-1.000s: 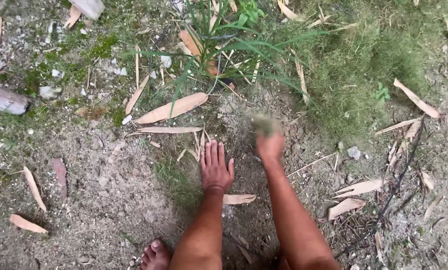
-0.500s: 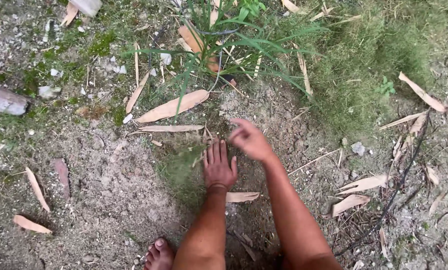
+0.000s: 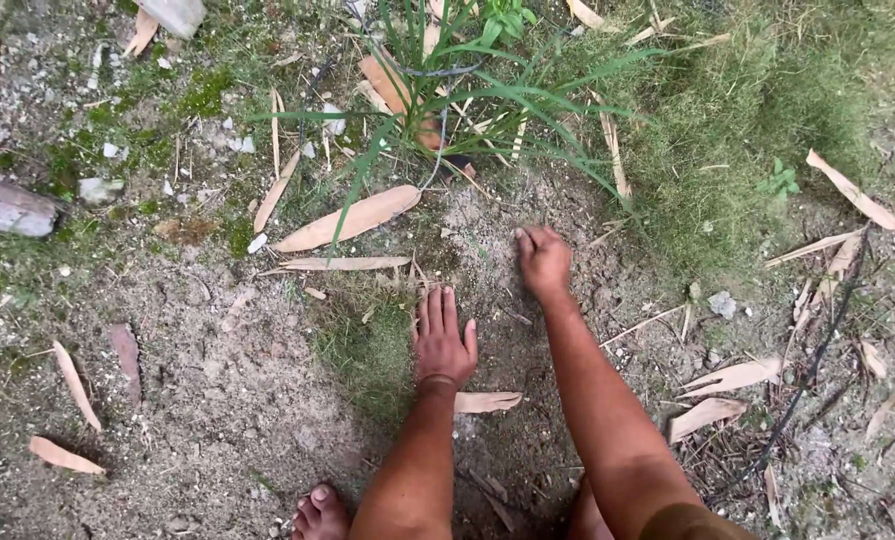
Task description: The person is weeding the ground by hand, pulling out grass and picking up dry bamboo leaves.
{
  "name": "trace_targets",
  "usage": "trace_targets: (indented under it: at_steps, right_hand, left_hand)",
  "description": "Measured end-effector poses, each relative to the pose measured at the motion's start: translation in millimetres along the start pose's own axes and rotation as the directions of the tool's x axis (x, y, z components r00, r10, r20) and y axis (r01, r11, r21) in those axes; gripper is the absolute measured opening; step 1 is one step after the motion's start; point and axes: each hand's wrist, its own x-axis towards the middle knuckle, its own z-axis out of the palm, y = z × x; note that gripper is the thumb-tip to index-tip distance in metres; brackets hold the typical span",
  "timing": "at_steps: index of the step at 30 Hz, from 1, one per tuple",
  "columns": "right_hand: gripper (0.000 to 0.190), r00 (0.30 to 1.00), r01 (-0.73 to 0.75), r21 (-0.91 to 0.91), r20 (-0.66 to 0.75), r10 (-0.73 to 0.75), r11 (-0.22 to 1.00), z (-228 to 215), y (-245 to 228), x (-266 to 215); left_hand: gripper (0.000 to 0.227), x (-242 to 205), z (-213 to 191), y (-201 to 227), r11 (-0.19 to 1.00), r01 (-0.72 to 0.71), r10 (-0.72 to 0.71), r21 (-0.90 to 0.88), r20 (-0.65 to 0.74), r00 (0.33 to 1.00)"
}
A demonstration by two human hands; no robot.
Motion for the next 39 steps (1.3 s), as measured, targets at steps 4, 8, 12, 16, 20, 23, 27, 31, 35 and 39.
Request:
trace_targets:
  at_steps: [4,8,12,16,20,23,27,31,35,39]
  right_hand:
    - [0.019,0.997,-0.053,0.073,0.06,0.048,0.996,-15,-9,3]
    - [0.018,0.889,-0.458,0.356,0.211,0.407,0.814,-28,-4,7]
    - [0.027,0.935,-0.312,0.303,-0.068,0.347,0.901,-32,-5,8]
    - [0.026,0.993,0.014,-0.025,-0.118,-0.017,1.0,-21,-50,24]
    - [0.032,0.961,0.268,-0.161,0.112,-0.252,0.95,-4,-57,35]
    - [0.022,0.962,0.232,-0.185,0.192,-0.196,0.955,6,-41,50]
    - [0.018,0.98,-0.064,0.238,0.197,0.016,0.969,-5,-22,59]
    - [0.016,0.978,-0.162,0.339,0.182,0.105,0.927,-36,-23,61]
    - [0.021,0.976,0.017,-0.204,0.217,0.028,0.979,-67,-20,60]
    - [0.019,0.987,0.07,-0.347,0.16,-0.015,0.935,-80,-4,50]
  left_hand:
    - [0.071,-2,4,-1,1.0,0.005,-0.005,-0.011,0.004,1.0]
    - [0.07,0,16,-7,1.0,-0.015,0.015,-0.012,-0.033,0.999]
    - [0.069,-1,19,-9,0.997,-0.071,0.065,-0.044,-0.113,0.991]
    - [0.069,-1,9,-5,0.993,-0.077,0.064,-0.088,-0.149,0.987]
    - [0.069,-2,17,-7,0.984,-0.11,0.083,-0.141,-0.183,0.98]
    - [0.069,0,25,-10,0.977,-0.133,0.097,-0.164,-0.213,0.972]
    - [0.07,0,28,-10,0.973,-0.138,0.095,-0.185,-0.225,0.97]
    - [0.069,-3,14,-8,0.966,-0.138,0.092,-0.218,-0.208,0.974]
    - [0.071,-2,19,-8,0.963,-0.154,0.107,-0.223,-0.211,0.972]
    - [0.071,1,21,-9,0.969,-0.159,0.108,-0.19,-0.251,0.962]
